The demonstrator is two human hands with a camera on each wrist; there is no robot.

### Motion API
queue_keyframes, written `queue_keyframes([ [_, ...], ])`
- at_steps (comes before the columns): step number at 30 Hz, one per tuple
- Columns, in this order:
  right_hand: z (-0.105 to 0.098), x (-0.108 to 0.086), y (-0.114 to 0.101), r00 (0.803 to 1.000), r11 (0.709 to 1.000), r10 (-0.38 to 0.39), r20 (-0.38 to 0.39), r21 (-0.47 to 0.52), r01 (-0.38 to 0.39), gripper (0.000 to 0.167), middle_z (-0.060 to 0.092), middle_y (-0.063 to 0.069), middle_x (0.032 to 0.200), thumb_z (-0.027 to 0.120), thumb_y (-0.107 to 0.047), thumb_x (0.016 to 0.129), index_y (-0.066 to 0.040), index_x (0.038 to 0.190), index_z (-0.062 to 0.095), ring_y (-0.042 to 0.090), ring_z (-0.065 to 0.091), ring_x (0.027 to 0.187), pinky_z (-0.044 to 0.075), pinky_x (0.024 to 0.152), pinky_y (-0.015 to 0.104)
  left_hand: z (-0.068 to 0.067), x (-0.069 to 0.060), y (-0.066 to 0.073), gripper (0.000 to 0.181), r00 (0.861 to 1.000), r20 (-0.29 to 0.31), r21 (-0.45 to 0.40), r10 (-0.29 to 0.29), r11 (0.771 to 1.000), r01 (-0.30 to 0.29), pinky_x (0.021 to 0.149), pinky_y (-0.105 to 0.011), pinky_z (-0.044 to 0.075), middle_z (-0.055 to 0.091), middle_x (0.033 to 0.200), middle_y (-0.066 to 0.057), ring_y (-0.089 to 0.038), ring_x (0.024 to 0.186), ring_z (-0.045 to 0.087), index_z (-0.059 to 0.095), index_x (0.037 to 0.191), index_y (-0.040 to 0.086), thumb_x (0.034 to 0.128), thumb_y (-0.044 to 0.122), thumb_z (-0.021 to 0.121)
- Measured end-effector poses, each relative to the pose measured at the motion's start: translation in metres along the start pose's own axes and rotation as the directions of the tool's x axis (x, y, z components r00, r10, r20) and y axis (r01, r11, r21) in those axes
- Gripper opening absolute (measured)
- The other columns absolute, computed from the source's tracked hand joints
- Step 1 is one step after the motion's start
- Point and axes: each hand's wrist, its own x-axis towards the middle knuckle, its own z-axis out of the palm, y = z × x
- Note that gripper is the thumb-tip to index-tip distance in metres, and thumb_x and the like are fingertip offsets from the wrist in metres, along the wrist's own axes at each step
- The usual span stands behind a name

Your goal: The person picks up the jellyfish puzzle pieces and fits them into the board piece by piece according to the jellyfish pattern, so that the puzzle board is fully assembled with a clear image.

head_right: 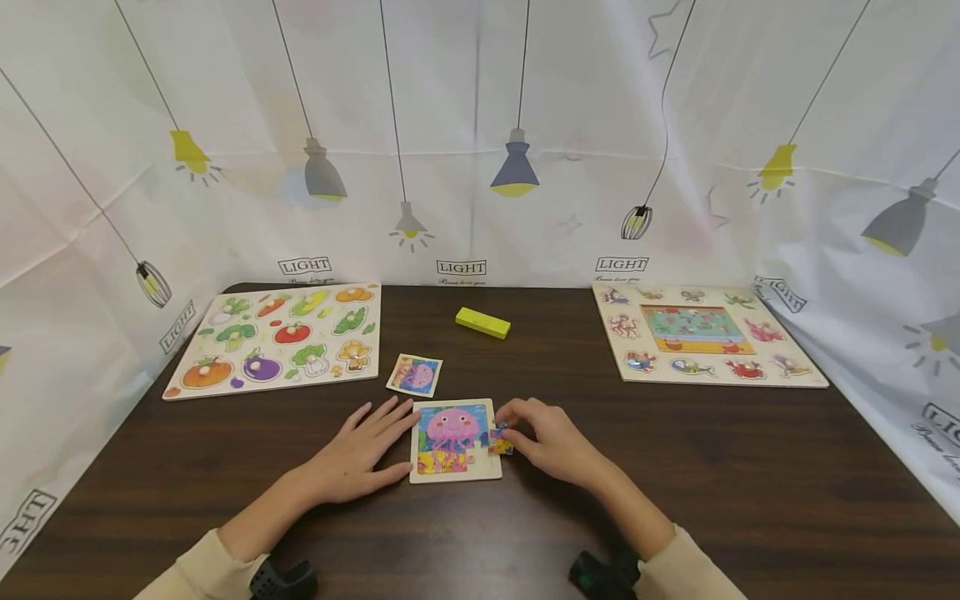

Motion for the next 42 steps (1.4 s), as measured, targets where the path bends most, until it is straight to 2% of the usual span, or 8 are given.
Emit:
queue_keyframes([
  [9,0.014,0.008,-0.007,0.999,0.996,-0.027,0.042,0.089,0.023,0.013,0.061,-0.010,0.089,0.062,-0.014,0.088,-0.016,0.101,0.061,0.006,0.056,0.080,0.048,0.069,0.026,-0.001,-0.001,0.000,0.069,1.000,-0.004,-0.001,0.003,1.000,-0.003,0.107,-0.050,0.005,0.017,0.152,-0.004,-0.022,0.139,0.008,0.022,0.147,0.016,0.0918,0.056,0.037],
  [14,0.018,0.010,-0.008,0.997,0.994,-0.049,0.058,0.105,0.043,0.011,0.058,-0.009,0.086,0.061,-0.015,0.089,-0.015,0.100,0.062,0.008,0.053,0.076,0.046,0.065,0.026,-0.001,0.000,0.000,0.069,1.000,-0.004,-0.005,0.006,1.000,-0.006,0.107,-0.050,0.005,0.017,0.152,-0.004,-0.022,0.139,0.007,0.022,0.147,0.016,0.0919,0.055,0.037],
  [24,0.021,0.009,-0.007,0.996,0.995,-0.074,0.050,0.073,0.071,0.012,0.056,-0.011,0.084,0.063,-0.014,0.088,-0.015,0.099,0.065,0.010,0.048,0.078,0.045,0.065,0.028,0.000,0.000,0.000,0.069,1.000,0.001,0.001,0.001,1.000,-0.001,0.107,-0.050,0.005,0.016,0.152,-0.003,-0.021,0.139,0.007,0.021,0.147,0.017,0.0919,0.056,0.036],
  [33,0.022,0.011,-0.008,0.991,0.993,-0.118,0.064,0.013,0.117,0.018,0.065,-0.007,0.093,0.062,-0.012,0.087,-0.013,0.105,0.069,0.013,0.045,0.079,0.040,0.065,0.027,-0.001,-0.001,0.000,0.069,1.000,-0.011,-0.001,0.006,1.000,-0.006,0.107,-0.050,0.006,0.017,0.152,-0.003,-0.022,0.139,0.008,0.022,0.147,0.017,0.0920,0.056,0.036],
  [42,0.025,0.011,-0.007,0.995,0.995,-0.090,0.042,-0.043,0.091,0.023,0.058,-0.009,0.087,0.070,-0.018,0.081,-0.015,0.104,0.067,0.015,0.043,0.082,0.037,0.069,0.029,-0.001,0.000,0.000,0.069,1.000,-0.008,-0.003,0.010,1.000,-0.010,0.107,-0.051,0.006,0.016,0.152,-0.003,-0.022,0.139,0.008,0.021,0.147,0.017,0.0922,0.056,0.036],
])
